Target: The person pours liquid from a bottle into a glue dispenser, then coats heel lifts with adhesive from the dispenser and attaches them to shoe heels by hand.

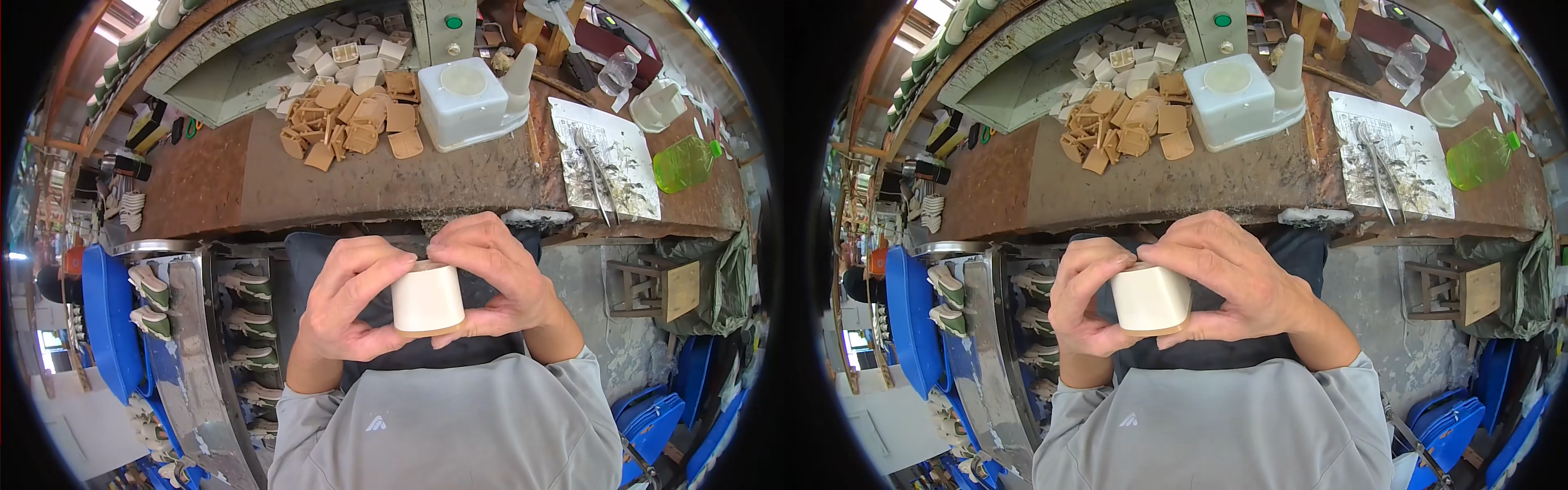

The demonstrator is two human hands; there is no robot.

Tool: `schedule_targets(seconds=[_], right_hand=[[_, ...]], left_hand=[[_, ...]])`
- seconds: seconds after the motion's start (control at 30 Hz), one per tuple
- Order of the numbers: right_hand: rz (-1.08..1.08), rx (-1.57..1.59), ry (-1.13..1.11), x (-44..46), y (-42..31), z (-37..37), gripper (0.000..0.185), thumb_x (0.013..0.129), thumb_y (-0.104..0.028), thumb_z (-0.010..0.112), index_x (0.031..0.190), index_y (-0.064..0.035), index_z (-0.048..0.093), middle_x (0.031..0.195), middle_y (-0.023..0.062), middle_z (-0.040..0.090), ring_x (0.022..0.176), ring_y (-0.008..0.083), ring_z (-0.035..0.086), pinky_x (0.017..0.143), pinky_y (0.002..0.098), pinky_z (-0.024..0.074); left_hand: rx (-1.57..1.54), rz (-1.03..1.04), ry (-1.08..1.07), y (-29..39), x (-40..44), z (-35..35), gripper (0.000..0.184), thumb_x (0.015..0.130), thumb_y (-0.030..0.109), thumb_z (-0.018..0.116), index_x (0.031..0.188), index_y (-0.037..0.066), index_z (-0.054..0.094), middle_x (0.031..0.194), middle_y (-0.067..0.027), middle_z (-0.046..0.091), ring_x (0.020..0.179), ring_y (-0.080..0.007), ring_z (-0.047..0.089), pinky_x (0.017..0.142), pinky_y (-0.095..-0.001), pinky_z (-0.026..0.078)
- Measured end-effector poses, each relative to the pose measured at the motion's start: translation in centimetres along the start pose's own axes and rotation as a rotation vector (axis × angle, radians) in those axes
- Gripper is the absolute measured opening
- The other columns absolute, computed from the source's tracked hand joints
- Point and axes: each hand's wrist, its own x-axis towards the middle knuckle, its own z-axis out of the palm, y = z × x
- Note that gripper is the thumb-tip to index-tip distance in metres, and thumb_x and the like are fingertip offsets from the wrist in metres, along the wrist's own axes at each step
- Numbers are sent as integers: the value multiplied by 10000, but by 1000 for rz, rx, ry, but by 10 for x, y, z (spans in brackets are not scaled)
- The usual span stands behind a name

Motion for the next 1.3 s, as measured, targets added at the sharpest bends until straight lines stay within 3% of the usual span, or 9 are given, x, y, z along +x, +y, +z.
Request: schedule_targets(seconds=[0.17,0.37,0.7,0.87,0.93,1.03,1.1,1.23,1.3], right_hand=[[3,-4,-1,-1,3,-1,734,642,-350,901,1218,3,614,1066,131,638,950,300,627,818,393,490],[-8,-53,-12,-1,2,2,681,651,-323,895,1184,8,631,1038,125,639,933,298,628,788,392,490],[36,8,-83,6,16,10,691,695,-318,878,1234,24,614,1035,133,629,928,293,609,787,385,488],[379,46,-171,-8,57,35,719,757,-311,844,1324,15,546,1141,151,600,994,316,595,863,378,488],[539,88,-125,-17,89,61,666,826,-294,786,1344,20,508,1175,178,572,988,348,601,853,398,505],[604,-678,-49,3,118,78,586,838,-273,766,1278,33,529,1149,191,574,988,360,614,815,428,522],[609,-905,-73,15,147,84,538,858,-315,728,1215,39,534,1107,214,572,951,394,624,755,453,540],[768,-1076,-219,23,200,93,560,868,-348,703,1231,39,523,1079,232,574,917,412,626,728,453,553],[800,-1032,-248,22,204,94,534,875,-314,691,1248,28,521,1073,238,578,930,406,630,734,446,556]], left_hand=[[-166,-128,97,-5,-9,12,623,702,199,843,1205,-82,607,1094,-210,631,990,-322,641,827,-400,541],[-42,-17,-5,-6,-5,2,603,742,230,840,1197,-87,603,1110,-226,628,1005,-352,649,844,-415,550],[-340,-96,174,-37,-36,18,663,760,243,839,1264,-87,562,1171,-231,602,1022,-342,650,866,-413,542],[-528,-475,215,-73,-72,23,669,759,56,818,1343,-45,510,1289,-127,481,1133,-242,571,970,-359,473],[-483,-639,337,-94,-84,16,614,787,78,805,1321,-50,529,1244,-111,512,1112,-216,579,962,-344,477],[-281,-846,523,-140,-98,-38,541,856,167,767,1300,-61,560,1141,-76,586,1024,-169,608,921,-305,492],[-88,-1012,710,-178,-100,-95,500,895,272,723,1261,-52,614,1036,-50,653,931,-155,630,857,-283,503],[185,-1205,627,-263,-106,-209,535,891,407,699,1169,-49,682,945,-85,719,838,-186,658,759,-342,510],[308,-1285,498,-294,-109,-234,526,870,355,714,1208,-44,656,1023,-146,706,907,-247,659,803,-391,509]])
